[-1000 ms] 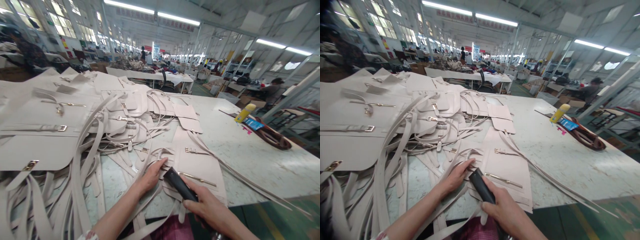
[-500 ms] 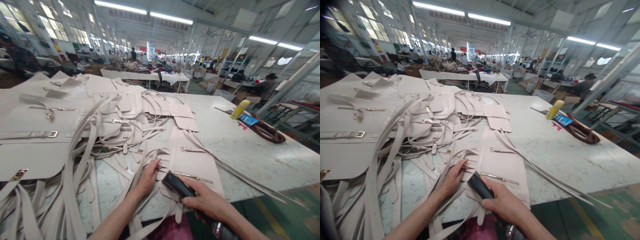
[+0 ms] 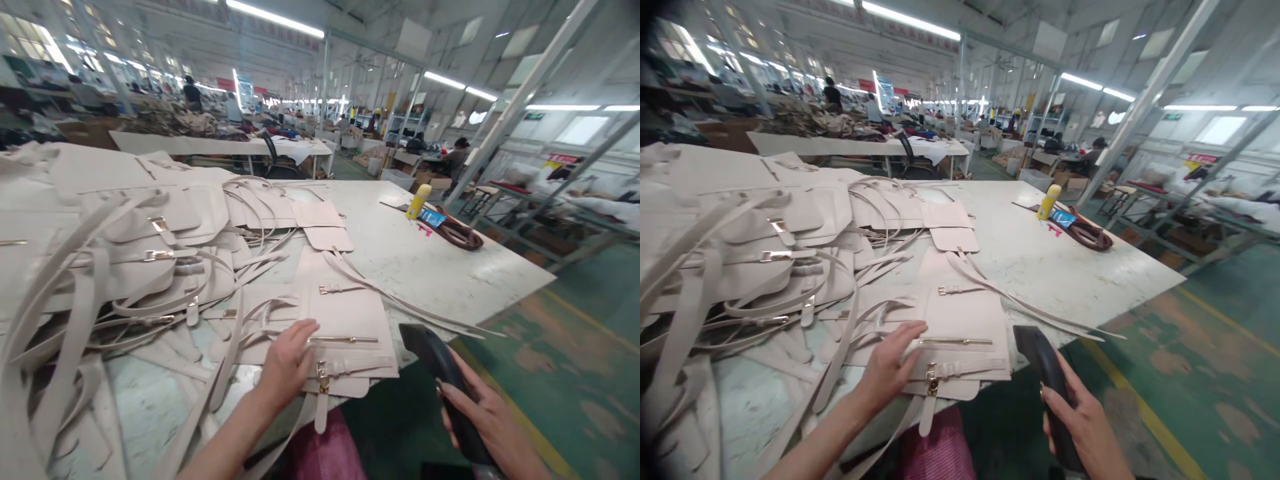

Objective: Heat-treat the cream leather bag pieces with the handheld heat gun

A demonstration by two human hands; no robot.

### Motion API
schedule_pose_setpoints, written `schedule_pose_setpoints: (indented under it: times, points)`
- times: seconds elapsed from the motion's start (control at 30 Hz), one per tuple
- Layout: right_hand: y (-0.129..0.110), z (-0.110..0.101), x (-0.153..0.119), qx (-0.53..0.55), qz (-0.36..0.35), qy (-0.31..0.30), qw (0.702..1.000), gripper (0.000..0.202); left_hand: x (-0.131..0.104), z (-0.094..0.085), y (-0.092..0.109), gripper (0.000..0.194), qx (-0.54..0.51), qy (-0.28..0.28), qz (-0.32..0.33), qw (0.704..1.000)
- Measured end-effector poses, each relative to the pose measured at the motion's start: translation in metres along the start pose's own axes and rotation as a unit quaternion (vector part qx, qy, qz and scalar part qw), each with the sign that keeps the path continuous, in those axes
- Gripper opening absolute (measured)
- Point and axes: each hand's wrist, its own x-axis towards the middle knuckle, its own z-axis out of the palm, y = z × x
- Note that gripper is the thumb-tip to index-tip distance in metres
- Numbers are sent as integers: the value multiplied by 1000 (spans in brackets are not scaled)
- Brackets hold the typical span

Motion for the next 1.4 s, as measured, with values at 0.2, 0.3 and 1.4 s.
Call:
schedule_pose_setpoints:
  times: [0.2, 0.3, 1.4]
  points:
    - [38, 6, -26, 52, 20, -79, 995, 88, 6, 69, 37, 59, 80, -196, 119, 970]
    - [36, 21, -16, 71, -4, -126, 989, 82, 4, 82, 31, 53, 111, -194, 120, 967]
    - [35, -4, -25, 90, -2, 2, 996, 86, 40, 30, 55, 15, 235, -358, 256, 867]
